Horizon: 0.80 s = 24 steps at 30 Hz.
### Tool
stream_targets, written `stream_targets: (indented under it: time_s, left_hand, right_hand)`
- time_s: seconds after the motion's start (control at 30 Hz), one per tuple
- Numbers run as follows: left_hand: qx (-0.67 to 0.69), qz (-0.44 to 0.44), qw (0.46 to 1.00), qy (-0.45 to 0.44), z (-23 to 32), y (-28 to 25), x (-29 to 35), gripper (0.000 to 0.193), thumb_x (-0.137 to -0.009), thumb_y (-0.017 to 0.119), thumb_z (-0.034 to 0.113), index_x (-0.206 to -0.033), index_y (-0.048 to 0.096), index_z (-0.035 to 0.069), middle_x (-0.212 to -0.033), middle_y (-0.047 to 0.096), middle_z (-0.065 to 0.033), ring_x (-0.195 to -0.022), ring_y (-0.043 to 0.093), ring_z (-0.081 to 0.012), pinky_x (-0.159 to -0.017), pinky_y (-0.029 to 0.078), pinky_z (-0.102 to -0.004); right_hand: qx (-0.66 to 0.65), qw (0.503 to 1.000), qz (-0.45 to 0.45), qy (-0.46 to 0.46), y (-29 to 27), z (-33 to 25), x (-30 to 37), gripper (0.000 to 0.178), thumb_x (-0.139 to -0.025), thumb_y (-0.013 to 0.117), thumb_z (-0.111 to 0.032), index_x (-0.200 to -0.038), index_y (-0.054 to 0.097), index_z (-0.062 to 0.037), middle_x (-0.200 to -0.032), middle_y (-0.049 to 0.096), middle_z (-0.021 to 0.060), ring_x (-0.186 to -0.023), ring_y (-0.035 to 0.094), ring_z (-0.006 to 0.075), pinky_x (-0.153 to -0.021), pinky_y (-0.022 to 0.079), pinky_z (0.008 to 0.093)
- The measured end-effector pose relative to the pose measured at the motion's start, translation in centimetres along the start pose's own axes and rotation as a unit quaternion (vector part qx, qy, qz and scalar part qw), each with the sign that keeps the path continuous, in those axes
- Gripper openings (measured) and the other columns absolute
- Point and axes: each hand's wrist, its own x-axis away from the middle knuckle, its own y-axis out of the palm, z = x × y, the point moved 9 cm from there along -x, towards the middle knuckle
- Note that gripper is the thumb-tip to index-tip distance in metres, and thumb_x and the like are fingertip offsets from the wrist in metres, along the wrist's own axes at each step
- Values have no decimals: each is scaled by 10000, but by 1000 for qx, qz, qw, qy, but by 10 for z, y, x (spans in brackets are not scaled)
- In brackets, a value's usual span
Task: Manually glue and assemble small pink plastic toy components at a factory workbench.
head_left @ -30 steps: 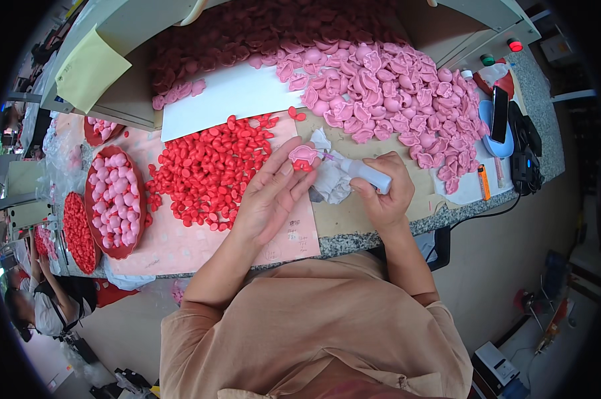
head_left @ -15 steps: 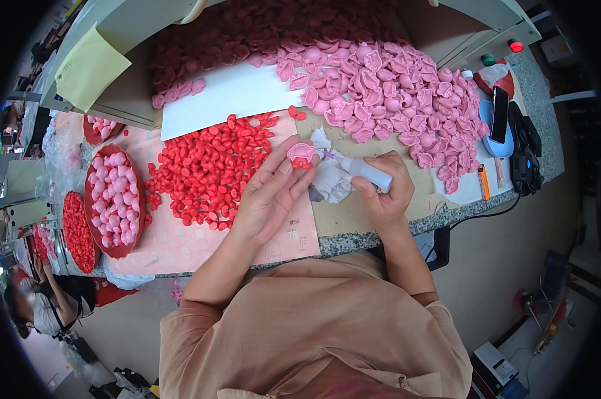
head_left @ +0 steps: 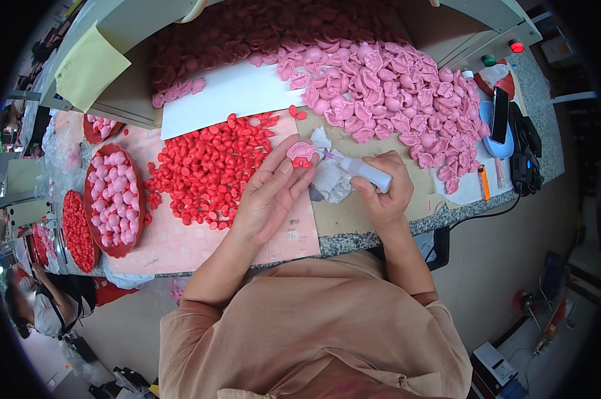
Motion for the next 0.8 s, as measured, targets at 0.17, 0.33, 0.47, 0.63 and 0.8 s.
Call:
stream_targets:
  time_s: [0.17,0.33,0.47,0.63,0.8]
  left_hand:
    - [-18,-9,1000,-1,0,1,0,489,-938,437,108,-1385,255,25,-1365,363,-140,-1260,386,-269,-1062,333,-366]
    - [0,1,1000,2,0,0,0,502,-925,458,73,-1383,257,24,-1322,424,-132,-1244,411,-252,-1053,331,-359]
    - [-24,-5,1000,6,1,1,0,502,-934,449,111,-1388,250,29,-1376,352,-128,-1260,385,-272,-1063,331,-367]
    - [-25,-6,1000,7,0,1,0,552,-913,491,112,-1394,233,32,-1330,410,-106,-1228,423,-246,-1068,322,-368]
    - [-21,-3,1000,11,1,0,-1,603,-886,537,103,-1397,224,31,-1262,469,-69,-1187,462,-210,-1070,319,-370]
  right_hand:
    - [-1,1000,-2,1,0,0,0,367,-635,808,-165,-876,575,-16,-764,583,95,-624,526,234,-549,424,313]
    - [-5,1000,-7,-4,2,-1,-1,378,-626,812,-155,-884,574,-15,-763,582,97,-626,527,235,-547,422,313]
    - [-4,1000,-10,-12,3,-3,0,390,-621,814,-151,-895,571,-16,-762,581,101,-624,528,237,-542,420,313]
    - [-9,999,-10,-30,4,-5,0,404,-616,818,-151,-904,570,-16,-757,577,109,-613,523,240,-530,415,315]
    - [-5,999,-13,-34,5,-7,-1,401,-614,818,-157,-901,578,-13,-745,571,108,-607,519,241,-528,414,315]
